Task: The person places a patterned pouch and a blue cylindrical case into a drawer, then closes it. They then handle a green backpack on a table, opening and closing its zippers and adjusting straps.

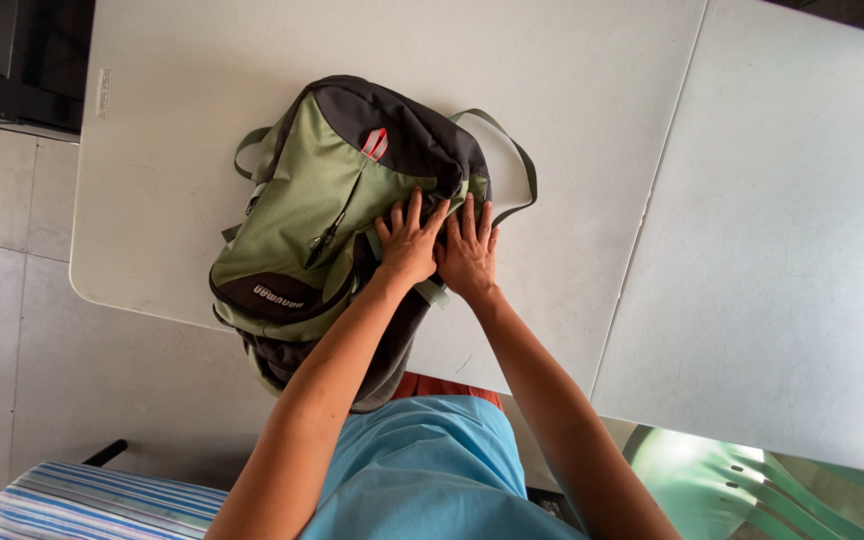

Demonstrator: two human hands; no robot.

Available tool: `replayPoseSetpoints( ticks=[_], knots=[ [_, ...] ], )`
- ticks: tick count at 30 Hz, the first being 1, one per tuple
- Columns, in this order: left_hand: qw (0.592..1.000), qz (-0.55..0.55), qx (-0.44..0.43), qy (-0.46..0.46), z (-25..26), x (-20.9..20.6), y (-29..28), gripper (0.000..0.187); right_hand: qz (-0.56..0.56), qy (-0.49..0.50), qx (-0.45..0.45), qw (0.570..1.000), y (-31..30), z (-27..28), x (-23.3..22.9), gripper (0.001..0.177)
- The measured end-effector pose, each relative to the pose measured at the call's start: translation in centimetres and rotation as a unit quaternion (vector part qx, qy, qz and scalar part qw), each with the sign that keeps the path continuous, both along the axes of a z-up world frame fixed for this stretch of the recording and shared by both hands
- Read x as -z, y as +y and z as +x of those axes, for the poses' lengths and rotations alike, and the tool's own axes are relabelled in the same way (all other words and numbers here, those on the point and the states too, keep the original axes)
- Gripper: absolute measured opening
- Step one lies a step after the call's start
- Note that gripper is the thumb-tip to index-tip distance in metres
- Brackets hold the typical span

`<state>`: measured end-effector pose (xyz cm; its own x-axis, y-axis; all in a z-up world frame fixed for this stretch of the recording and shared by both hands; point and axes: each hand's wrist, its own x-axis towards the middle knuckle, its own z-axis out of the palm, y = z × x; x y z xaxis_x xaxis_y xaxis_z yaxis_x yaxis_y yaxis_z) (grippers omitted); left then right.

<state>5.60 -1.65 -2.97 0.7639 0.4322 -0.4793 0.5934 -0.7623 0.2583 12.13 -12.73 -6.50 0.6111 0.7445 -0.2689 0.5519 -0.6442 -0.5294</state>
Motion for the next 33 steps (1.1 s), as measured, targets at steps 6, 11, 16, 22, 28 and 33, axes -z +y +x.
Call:
replayPoseSetpoints(
  ticks=[6,11,16,22,28,33],
  knots=[
    [0.986,0.075,0.000,-0.148,-0.4,-1.0,0.0,0.079,0.016,-0.009,0.007,1.000,-0.7,-0.1,0.4,0.082],
    [0.968,0.070,-0.004,-0.243,-1.0,-3.0,0.3,0.061,0.118,0.035,0.085,0.989,-1.8,-0.7,0.6,0.102],
    [0.943,0.065,-0.006,-0.325,-0.9,-5.4,0.2,0.053,0.162,0.099,0.103,0.976,-2.8,-0.8,-0.7,0.101],
    [0.919,0.065,-0.015,-0.388,-0.4,-9.6,0.0,0.050,0.247,0.127,0.111,0.954,-2.4,-0.2,-5.0,0.095],
    [0.903,0.085,0.007,-0.421,0.0,-14.0,0.1,0.053,0.278,0.095,0.129,0.947,-2.5,0.9,-9.9,0.085],
    [0.897,0.088,0.032,-0.432,0.1,-17.4,0.8,0.051,0.307,0.122,0.164,0.930,-2.7,1.4,-13.6,0.074]
  ],
)
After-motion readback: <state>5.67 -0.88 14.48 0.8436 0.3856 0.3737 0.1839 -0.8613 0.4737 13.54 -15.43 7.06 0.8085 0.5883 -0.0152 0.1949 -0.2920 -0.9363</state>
